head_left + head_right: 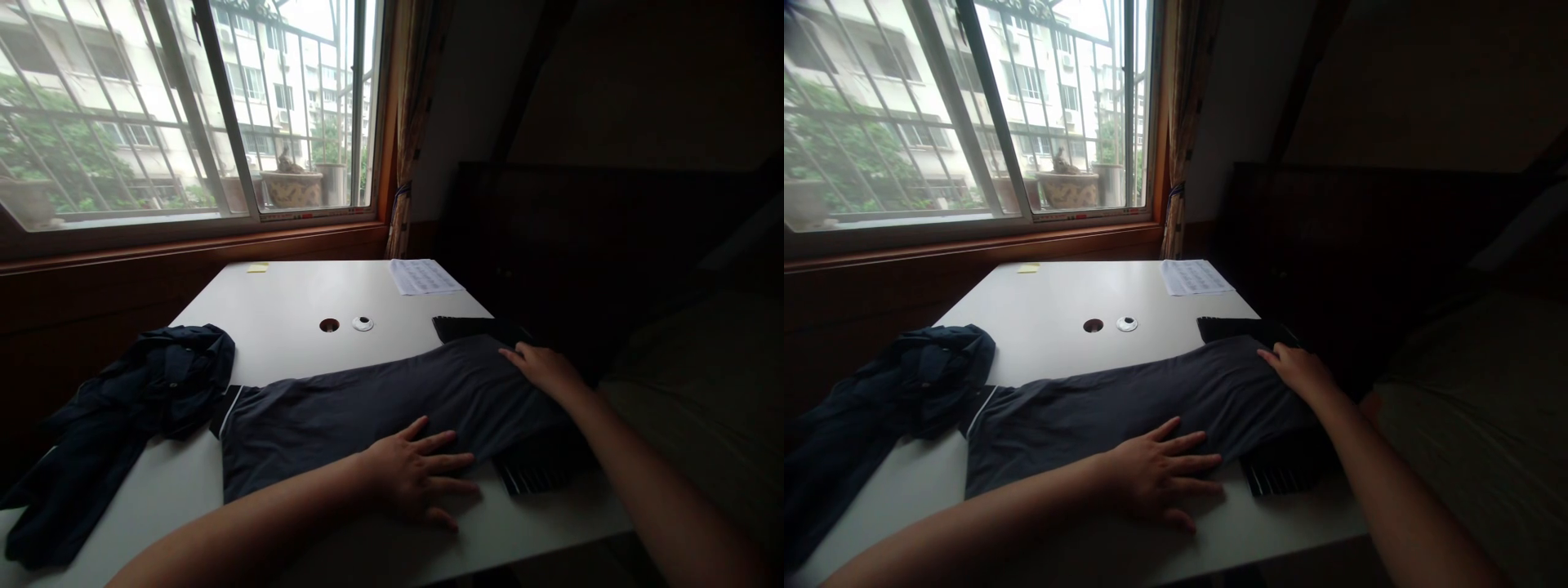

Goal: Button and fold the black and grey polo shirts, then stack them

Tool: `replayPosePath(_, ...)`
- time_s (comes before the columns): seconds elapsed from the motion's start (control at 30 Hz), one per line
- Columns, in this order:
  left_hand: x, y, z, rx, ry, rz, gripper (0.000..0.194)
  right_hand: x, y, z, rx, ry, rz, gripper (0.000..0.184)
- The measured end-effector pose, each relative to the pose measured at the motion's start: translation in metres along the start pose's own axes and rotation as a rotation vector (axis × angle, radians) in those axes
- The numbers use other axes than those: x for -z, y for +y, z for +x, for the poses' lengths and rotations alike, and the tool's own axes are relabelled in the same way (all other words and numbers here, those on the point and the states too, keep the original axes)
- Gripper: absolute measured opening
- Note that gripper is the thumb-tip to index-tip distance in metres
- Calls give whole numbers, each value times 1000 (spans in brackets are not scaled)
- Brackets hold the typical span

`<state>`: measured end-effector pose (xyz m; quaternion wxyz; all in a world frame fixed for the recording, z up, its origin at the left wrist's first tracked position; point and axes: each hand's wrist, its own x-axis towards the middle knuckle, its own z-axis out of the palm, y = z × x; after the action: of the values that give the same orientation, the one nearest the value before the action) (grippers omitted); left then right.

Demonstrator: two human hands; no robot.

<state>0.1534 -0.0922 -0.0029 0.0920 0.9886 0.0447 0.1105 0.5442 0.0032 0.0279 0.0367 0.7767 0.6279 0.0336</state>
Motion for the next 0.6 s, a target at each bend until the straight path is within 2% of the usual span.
replayPosePath(0.13, 5, 3, -1, -12, -8, -10, 61, 3, -14, -9, -5, -16, -111, 49)
replayPosePath(0.27, 12, 5, 1, -5, -7, -52, 60, 5, -39, -28, -57, 158, -203, 40)
replayPosePath(0.37, 19, 0, 1, 93, 38, -72, 58, 9, -50, -40, -75, 251, -211, 40)
replayPosePath(0.47, 22, -15, -6, 255, 75, -19, 55, 8, -38, -48, -98, 128, -141, 45)
replayPosePath(0.53, 21, -26, -16, 339, 67, 16, 54, 4, -17, -53, -97, -7, -47, 42)
replayPosePath(0.6, 17, -35, -26, 379, 42, 22, 55, 0, 10, -59, -84, -77, 98, 37)
